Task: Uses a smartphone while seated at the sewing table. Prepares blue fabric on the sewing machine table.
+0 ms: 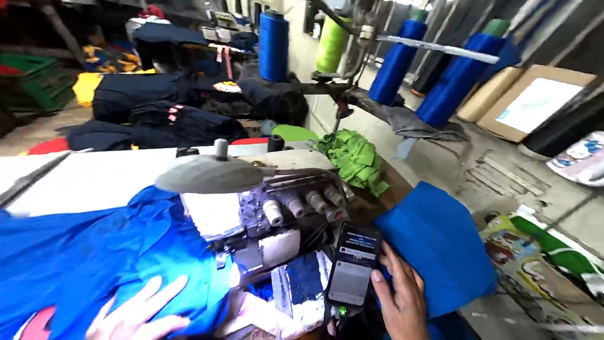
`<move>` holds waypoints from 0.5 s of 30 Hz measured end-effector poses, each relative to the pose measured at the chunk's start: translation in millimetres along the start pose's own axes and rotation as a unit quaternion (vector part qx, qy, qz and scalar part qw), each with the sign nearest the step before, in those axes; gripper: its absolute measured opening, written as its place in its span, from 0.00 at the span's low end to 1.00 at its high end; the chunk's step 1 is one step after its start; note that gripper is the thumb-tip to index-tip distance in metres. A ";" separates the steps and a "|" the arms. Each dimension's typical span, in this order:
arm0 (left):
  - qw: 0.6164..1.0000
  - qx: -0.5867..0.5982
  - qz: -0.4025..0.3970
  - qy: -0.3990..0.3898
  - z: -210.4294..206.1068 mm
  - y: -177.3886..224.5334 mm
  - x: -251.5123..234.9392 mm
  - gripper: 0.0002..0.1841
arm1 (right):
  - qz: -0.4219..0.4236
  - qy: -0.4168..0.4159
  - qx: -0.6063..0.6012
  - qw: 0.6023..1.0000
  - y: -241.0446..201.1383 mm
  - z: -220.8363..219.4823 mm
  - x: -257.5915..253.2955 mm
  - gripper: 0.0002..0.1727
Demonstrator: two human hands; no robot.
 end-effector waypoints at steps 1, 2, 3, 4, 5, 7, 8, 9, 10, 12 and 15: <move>0.999 0.029 0.023 -0.012 5.4 2.5 -6.6 0.08 | 0.004 -0.008 -0.005 1.000 0.6 1.2 0.0 0.41; 0.997 0.057 0.046 -0.014 9.2 4.1 -12.3 0.08 | 0.007 -0.015 -0.011 1.000 1.5 2.2 0.2 0.42; 0.993 0.089 0.072 -0.004 11.6 6.8 -16.2 0.09 | 0.009 -0.020 -0.015 1.000 2.6 3.6 1.4 0.43; 0.989 0.115 0.095 0.014 12.8 10.3 -18.6 0.11 | 0.009 -0.027 -0.019 0.999 3.2 5.4 3.5 0.43; 0.984 0.134 0.110 0.044 12.7 14.8 -21.4 0.12 | 0.010 -0.035 -0.021 0.999 3.1 6.5 4.3 0.43; 0.974 0.173 0.126 0.076 11.2 14.4 -25.7 0.11 | 0.011 -0.045 -0.022 0.999 2.1 7.1 2.6 0.42; 0.971 0.185 0.130 0.080 10.8 12.2 -26.2 0.10 | 0.012 -0.044 -0.020 0.999 2.1 7.0 3.5 0.42; 0.970 0.193 0.129 0.072 9.7 6.1 -24.0 0.10 | 0.011 -0.041 -0.018 0.999 2.9 6.7 4.7 0.43; 0.970 0.198 0.123 0.074 7.7 0.7 -22.0 0.10 | 0.011 -0.034 -0.017 0.999 3.7 6.2 4.9 0.44; 0.970 0.196 0.123 0.077 4.3 -9.6 -15.4 0.10 | 0.018 -0.016 -0.015 1.000 6.1 3.7 4.4 0.43; 0.973 0.173 0.124 0.089 4.6 -10.7 -14.5 0.09 | 0.018 -0.006 -0.015 1.000 7.1 0.5 6.5 0.41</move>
Point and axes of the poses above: each hand's wrist, its own x-axis away from the middle knuckle, its own z-axis out of the back of the hand, y = z × x, the point moved 2 cm from there along -x, towards the middle knuckle, and after that the axes turned 14 degrees about -x, right-handed, at the moved point
